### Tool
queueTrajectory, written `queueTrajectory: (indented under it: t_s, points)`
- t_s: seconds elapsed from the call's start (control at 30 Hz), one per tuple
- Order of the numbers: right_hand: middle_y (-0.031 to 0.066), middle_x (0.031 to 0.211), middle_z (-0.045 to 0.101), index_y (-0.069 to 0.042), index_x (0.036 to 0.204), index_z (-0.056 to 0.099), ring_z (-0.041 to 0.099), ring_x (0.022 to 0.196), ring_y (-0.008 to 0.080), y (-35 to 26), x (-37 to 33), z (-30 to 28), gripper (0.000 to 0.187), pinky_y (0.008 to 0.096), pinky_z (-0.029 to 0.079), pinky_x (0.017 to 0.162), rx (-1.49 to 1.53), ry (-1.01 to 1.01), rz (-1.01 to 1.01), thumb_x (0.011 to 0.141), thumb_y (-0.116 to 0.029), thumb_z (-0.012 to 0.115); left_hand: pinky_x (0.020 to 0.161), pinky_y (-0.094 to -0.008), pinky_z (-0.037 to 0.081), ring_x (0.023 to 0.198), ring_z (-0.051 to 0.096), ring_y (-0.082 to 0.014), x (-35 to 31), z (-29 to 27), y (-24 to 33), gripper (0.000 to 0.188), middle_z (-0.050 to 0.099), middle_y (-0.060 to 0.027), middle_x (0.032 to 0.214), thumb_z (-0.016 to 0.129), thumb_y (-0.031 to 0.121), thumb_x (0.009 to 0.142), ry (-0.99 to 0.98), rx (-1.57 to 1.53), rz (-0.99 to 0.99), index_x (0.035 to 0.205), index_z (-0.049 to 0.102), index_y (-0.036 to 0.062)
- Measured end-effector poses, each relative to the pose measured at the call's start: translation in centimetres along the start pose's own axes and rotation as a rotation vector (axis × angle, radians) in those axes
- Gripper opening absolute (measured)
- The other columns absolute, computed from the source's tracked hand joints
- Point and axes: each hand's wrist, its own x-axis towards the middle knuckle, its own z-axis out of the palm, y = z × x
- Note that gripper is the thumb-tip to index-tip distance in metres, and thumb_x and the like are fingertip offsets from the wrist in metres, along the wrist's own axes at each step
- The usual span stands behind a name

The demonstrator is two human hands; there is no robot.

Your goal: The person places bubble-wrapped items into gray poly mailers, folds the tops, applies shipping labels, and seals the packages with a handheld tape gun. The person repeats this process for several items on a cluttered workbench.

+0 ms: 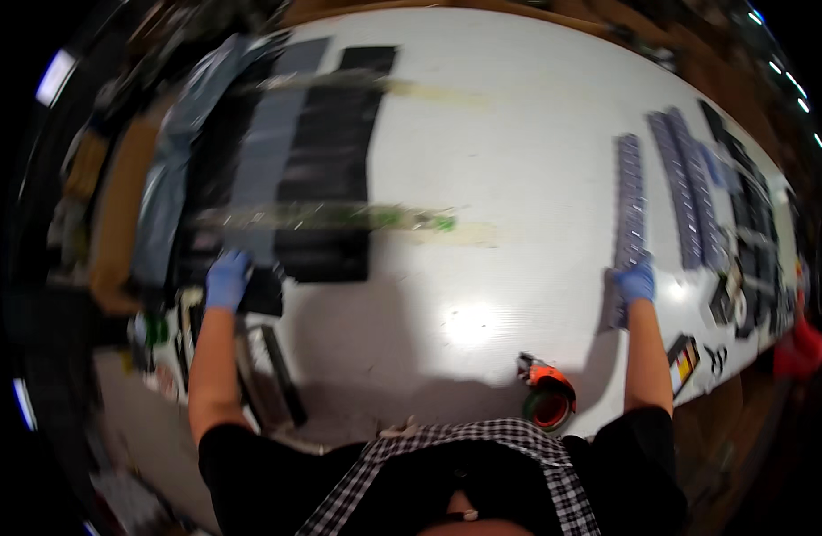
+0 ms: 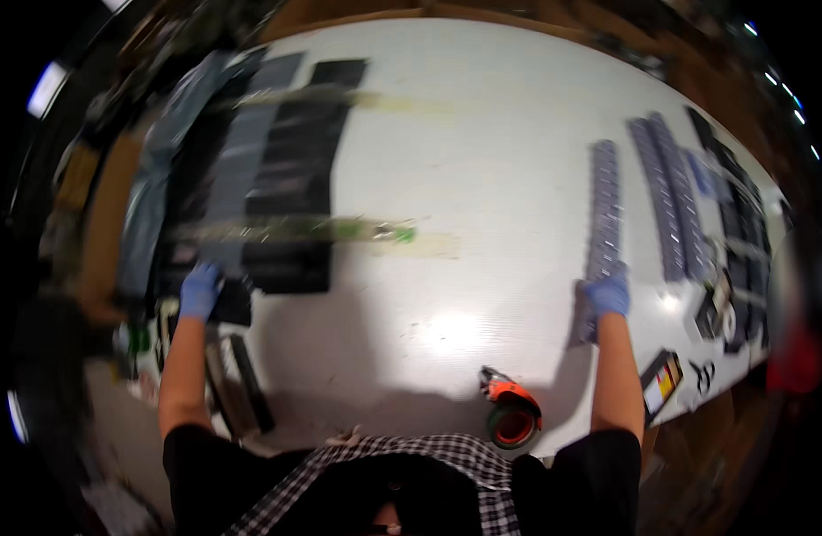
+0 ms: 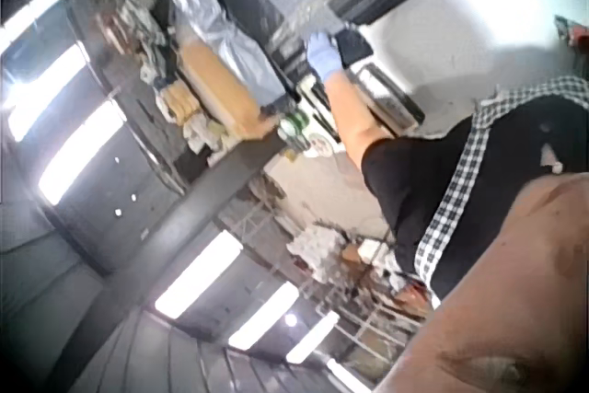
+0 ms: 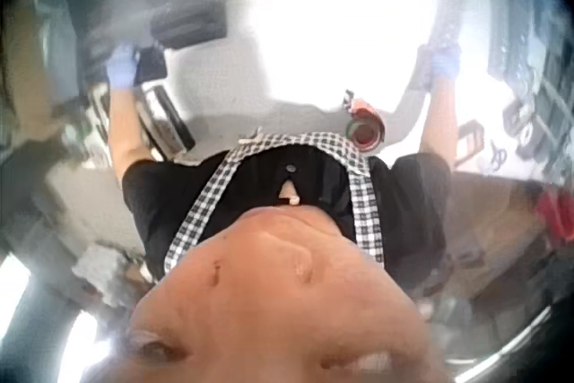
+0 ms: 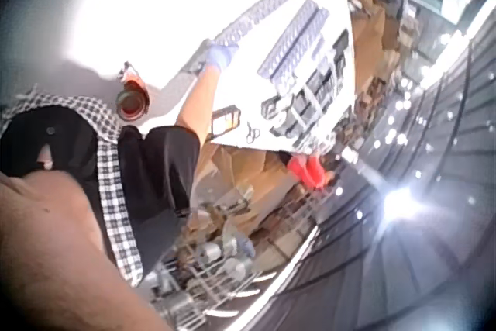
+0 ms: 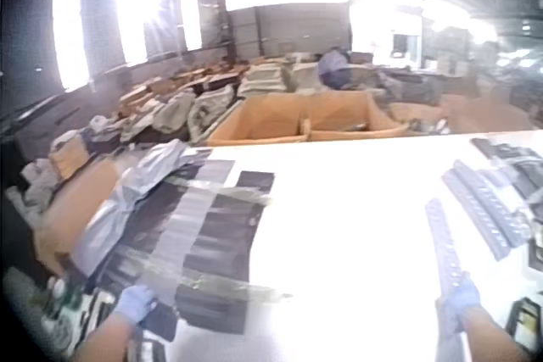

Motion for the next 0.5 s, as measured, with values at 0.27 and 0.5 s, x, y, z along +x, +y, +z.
queueTrajectory:
  t_s: [0.27, 0.5]
  points:
    - [0.0241, 0.119, 0.061, -0.002, 0.132, 0.038, 0.062, 0.111, 0.0368, -3.3, -0.7, -2.7, 0.096, 0.0413, 0.051, 0.095, -0.02, -0.138, 0.203, 0.057, -0.033, 0.089, 0.086, -0.0347, 0.045, 0.088, 0.054, -0.0219, 0.5, 1.3, -5.2, 0.013, 0.055, -0.0102, 0.093, 0.057, 0.008, 0.089, 0.499, -0.411, -0.56, 0.1, 0.054, 0.0011]
    - [0.023, 0.123, 0.059, 0.0, 0.131, 0.039, 0.062, 0.112, 0.0372, -4.1, -1.7, -3.9, 0.093, 0.041, 0.051, 0.097, -0.026, -0.159, 0.208, 0.058, -0.035, 0.087, 0.103, -0.0357, 0.042, 0.122, 0.056, -0.0268, 13.4, -24.6, 0.8, 0.044, 0.058, -0.0185, 0.132, 0.056, 0.022, 0.097, 0.299, -0.235, -0.189, 0.134, 0.05, -0.0005]
